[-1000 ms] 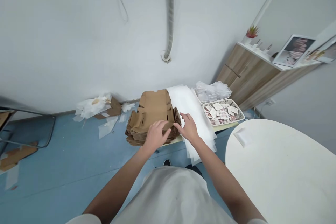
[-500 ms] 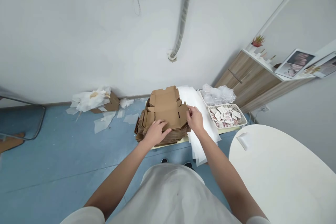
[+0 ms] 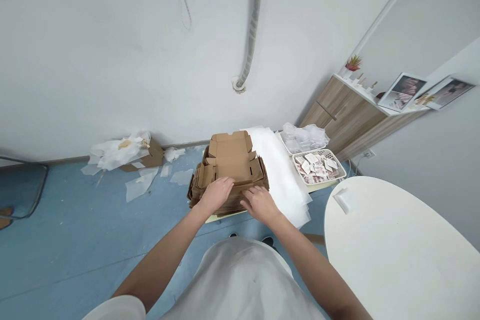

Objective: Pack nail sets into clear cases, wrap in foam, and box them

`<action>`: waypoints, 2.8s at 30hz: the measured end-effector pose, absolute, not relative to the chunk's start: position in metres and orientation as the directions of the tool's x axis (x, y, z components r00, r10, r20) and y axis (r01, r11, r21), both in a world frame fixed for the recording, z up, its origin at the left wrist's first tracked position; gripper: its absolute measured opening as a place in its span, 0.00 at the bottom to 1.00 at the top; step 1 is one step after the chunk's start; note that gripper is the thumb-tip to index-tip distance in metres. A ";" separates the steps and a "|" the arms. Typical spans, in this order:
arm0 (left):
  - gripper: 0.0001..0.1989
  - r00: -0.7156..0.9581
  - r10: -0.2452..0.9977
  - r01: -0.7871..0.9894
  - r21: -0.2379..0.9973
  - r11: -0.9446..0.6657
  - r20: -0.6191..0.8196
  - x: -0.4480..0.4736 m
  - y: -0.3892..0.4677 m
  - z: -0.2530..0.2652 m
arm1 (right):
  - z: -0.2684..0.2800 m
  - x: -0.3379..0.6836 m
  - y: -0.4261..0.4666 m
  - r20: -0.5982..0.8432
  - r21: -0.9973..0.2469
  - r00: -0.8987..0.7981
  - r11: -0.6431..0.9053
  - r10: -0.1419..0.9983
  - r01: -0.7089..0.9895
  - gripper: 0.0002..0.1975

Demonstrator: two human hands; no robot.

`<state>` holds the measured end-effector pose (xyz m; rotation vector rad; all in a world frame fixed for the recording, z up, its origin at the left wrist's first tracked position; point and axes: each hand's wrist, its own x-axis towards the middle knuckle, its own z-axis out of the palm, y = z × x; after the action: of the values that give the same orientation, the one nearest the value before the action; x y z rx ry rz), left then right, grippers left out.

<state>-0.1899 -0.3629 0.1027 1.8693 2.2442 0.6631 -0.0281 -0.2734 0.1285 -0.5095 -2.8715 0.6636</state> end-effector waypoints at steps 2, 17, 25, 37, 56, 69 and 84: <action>0.13 -0.215 0.957 0.894 0.433 0.114 0.193 -0.191 -0.367 0.110 | 0.114 -0.028 -0.274 0.040 -0.511 -0.903 0.785 0.428 0.350 0.14; 0.16 -0.164 0.960 0.844 0.535 0.018 0.226 -0.131 -0.386 0.116 | 0.156 0.003 -0.241 -0.074 -0.683 -0.609 0.405 0.790 0.608 0.33; 0.21 -0.358 0.907 0.799 0.576 0.173 0.224 -0.121 -0.386 0.147 | 0.143 0.040 -0.238 0.044 -0.600 -0.468 0.398 0.883 0.694 0.24; 0.45 -0.391 0.920 0.659 0.698 0.281 -0.001 -0.073 -0.322 0.134 | 0.131 0.162 -0.253 0.170 -0.820 -0.052 0.171 0.984 0.546 0.23; 0.17 0.337 0.930 0.497 0.866 -0.046 -0.144 0.206 -0.211 0.055 | 0.035 0.448 -0.345 -0.090 -0.863 0.612 -0.368 0.786 0.347 0.24; 0.16 0.353 0.885 0.595 0.803 0.038 -0.304 0.246 -0.156 0.003 | -0.009 0.455 -0.335 -0.312 -0.850 0.645 -0.508 0.698 0.139 0.20; 0.32 0.899 0.426 0.435 0.317 -0.843 -0.101 0.243 -0.191 0.007 | 0.000 0.456 -0.311 -0.254 -0.634 0.791 -0.714 0.556 0.298 0.32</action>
<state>0.2429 -0.1912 0.0073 2.7294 0.6383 -0.0375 0.4562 -0.3107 -0.0004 -2.3941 -0.6322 0.5835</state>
